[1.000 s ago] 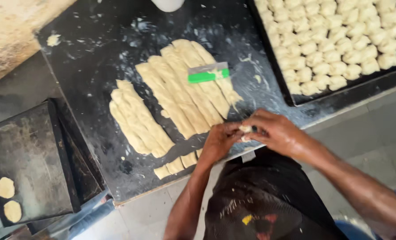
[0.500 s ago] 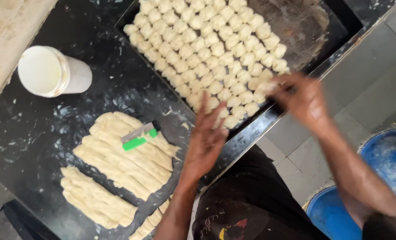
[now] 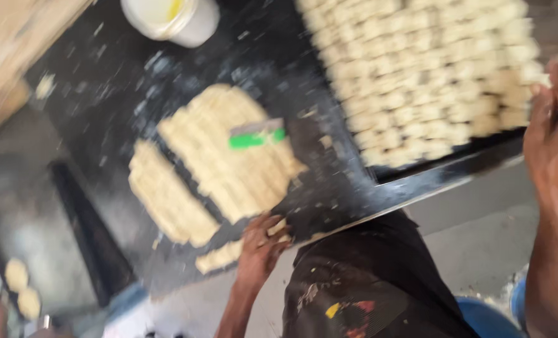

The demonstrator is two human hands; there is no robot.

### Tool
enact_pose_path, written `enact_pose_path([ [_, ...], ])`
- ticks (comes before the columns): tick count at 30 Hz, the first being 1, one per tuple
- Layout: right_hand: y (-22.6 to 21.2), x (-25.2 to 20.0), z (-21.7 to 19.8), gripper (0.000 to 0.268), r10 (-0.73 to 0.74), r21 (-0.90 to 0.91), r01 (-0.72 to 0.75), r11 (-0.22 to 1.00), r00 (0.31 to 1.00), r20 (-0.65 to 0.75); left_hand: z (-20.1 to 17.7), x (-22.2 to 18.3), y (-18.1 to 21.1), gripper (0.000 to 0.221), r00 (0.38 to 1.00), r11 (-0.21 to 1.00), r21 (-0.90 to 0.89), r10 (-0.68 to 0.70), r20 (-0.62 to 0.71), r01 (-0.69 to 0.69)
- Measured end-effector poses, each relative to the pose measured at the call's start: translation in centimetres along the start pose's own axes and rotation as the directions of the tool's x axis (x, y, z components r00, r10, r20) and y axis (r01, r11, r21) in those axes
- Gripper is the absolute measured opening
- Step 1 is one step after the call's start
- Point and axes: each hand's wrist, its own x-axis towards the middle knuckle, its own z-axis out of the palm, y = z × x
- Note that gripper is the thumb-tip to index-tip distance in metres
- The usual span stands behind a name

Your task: The person shapes and portions dough on a table by hand and using a scraper, eventually placing small rounded pieces of dough into a large metal tray.

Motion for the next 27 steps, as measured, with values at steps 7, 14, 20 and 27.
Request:
enact_pose_path([
  [7,-18.8,-6.4,10.0,0.016,-0.392,0.484,0.264,0.834,0.901,0.184,2.1,-2.0,-2.7,0.028,0.890,0.811,-0.481,-0.439,-0.124,0.333],
  [14,-25.8,-7.3,13.6,0.029,-0.355,0.493,0.185,0.850,0.892,0.279,0.4,-3.3,-2.9,0.045,0.752,0.248,-0.869,-0.632,0.190,0.428],
  [20,-26.8,-10.8,12.4,0.049,-0.270,0.384,0.149,0.911,0.920,0.283,2.2,-4.2,-3.4,0.050,0.792,0.162,-0.899,-0.552,0.260,0.408],
  [27,-27.5,-15.3,5.3,0.032,-0.065,0.390,-0.139,0.910,0.882,0.466,1.4,-3.2,-4.3,0.043,0.802,0.359,-0.771,-0.511,0.310,0.527],
])
